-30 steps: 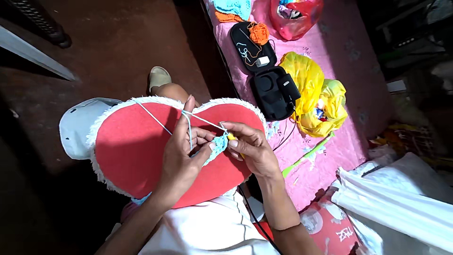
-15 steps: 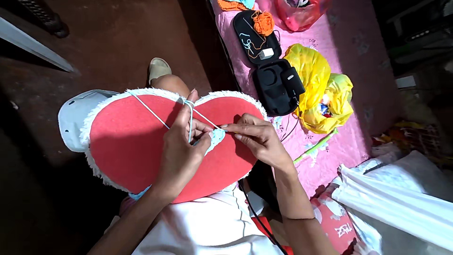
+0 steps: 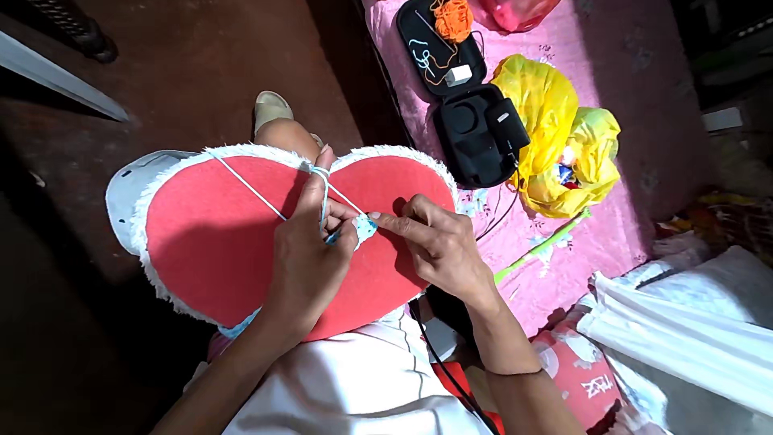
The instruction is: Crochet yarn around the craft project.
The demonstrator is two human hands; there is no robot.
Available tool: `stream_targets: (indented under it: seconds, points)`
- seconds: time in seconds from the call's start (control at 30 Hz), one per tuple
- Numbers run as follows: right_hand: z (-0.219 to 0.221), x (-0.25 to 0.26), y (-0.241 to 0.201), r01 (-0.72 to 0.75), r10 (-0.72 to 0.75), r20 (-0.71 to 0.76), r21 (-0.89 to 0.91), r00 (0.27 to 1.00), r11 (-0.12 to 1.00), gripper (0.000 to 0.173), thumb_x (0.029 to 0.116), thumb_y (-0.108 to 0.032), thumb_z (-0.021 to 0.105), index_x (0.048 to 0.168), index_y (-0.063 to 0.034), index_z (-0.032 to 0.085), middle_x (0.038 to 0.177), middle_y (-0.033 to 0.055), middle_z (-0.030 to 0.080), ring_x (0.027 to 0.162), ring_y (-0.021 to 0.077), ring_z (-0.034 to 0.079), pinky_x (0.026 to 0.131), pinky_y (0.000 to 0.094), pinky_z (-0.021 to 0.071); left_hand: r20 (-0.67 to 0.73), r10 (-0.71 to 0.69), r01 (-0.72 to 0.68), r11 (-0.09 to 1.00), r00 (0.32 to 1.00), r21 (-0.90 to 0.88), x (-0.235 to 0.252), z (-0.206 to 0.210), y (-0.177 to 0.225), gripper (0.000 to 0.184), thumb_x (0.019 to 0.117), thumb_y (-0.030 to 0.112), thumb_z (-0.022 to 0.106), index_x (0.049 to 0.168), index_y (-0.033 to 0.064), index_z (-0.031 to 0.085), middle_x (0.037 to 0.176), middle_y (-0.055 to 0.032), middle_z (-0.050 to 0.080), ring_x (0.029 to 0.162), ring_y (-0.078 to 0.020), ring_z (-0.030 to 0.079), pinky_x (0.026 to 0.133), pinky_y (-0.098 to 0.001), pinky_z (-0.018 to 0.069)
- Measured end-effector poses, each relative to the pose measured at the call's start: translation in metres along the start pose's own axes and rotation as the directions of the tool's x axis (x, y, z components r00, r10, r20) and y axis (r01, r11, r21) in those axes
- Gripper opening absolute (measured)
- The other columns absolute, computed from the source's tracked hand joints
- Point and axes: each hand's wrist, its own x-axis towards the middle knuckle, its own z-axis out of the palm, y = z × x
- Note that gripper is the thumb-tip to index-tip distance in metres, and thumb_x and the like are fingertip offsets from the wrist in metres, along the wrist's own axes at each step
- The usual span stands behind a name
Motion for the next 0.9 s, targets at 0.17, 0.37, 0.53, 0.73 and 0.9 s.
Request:
stream_targets:
  seconds: [0.17,0.37,0.53,0.73,0.9]
  points:
    - [0.004,-0.001,-0.008,-0.01,0.008,-0.016,-0.101,1.0,0.995,0.039,0.0864,-0.003,0.056,0.115,-0.0159,0.08,0.079,0.0053,0.057,0.062,0.0139,0.054,0.048,0.0271,0.0394,-0.005,-0.003,0.003,0.999,1.0,0.042,0.0,0.002,0.001,0.081,0.0869,0.005,0.06,0.161,0.0181,0.031,0.08,0.0109,0.069,0.053,0.0023,0.053,0.045,-0.0145,0.0422]
    - [0.009,-0.002,-0.019,-0.014,0.012,-0.01,-0.24,1.0,0.971,0.04,0.0865,-0.003,0.058,0.117,-0.0166,0.079,0.082,0.0073,0.061,0.063,0.0175,0.057,0.047,0.0289,0.041,-0.023,0.019,-0.016,0.993,1.0,0.117,-0.001,0.004,-0.001,0.079,0.0879,0.008,0.061,0.161,0.0178,0.032,0.076,0.0107,0.066,0.053,0.0025,0.052,0.046,-0.0155,0.0416]
    - [0.018,-0.003,-0.033,-0.053,0.056,0.0,-0.342,0.998,0.938,0.04,0.0869,-0.001,0.059,0.12,-0.0129,0.077,0.084,0.0098,0.062,0.063,0.0208,0.06,0.047,0.0294,0.0437,-0.04,0.056,-0.045,0.973,0.998,0.226,-0.003,0.007,-0.002,0.076,0.0901,0.01,0.06,0.161,0.0175,0.033,0.077,0.0079,0.065,0.056,0.0003,0.053,0.049,-0.0185,0.043]
    - [0.03,-0.003,-0.048,-0.13,0.124,-0.041,-0.398,0.991,0.908,0.037,0.0874,-0.001,0.062,0.12,-0.0098,0.076,0.086,0.0107,0.063,0.065,0.0221,0.062,0.049,0.0291,0.0472,-0.073,0.159,-0.116,0.906,0.985,0.406,-0.008,0.014,-0.005,0.067,0.0935,0.013,0.056,0.158,0.014,0.039,0.092,-0.0012,0.072,0.074,-0.0102,0.066,0.062,-0.0286,0.0532]
    - [0.038,-0.011,-0.044,-0.193,0.149,-0.188,-0.245,0.971,0.95,0.04,0.086,-0.001,0.06,0.122,-0.0103,0.077,0.086,0.0108,0.065,0.067,0.0187,0.062,0.053,0.0272,0.0499,-0.122,0.104,-0.075,0.973,0.987,0.217,-0.007,0.01,-0.006,0.074,0.0901,0.016,0.066,0.159,0.017,0.037,0.099,0.0028,0.068,0.069,-0.0007,0.06,0.057,-0.0184,0.0494]
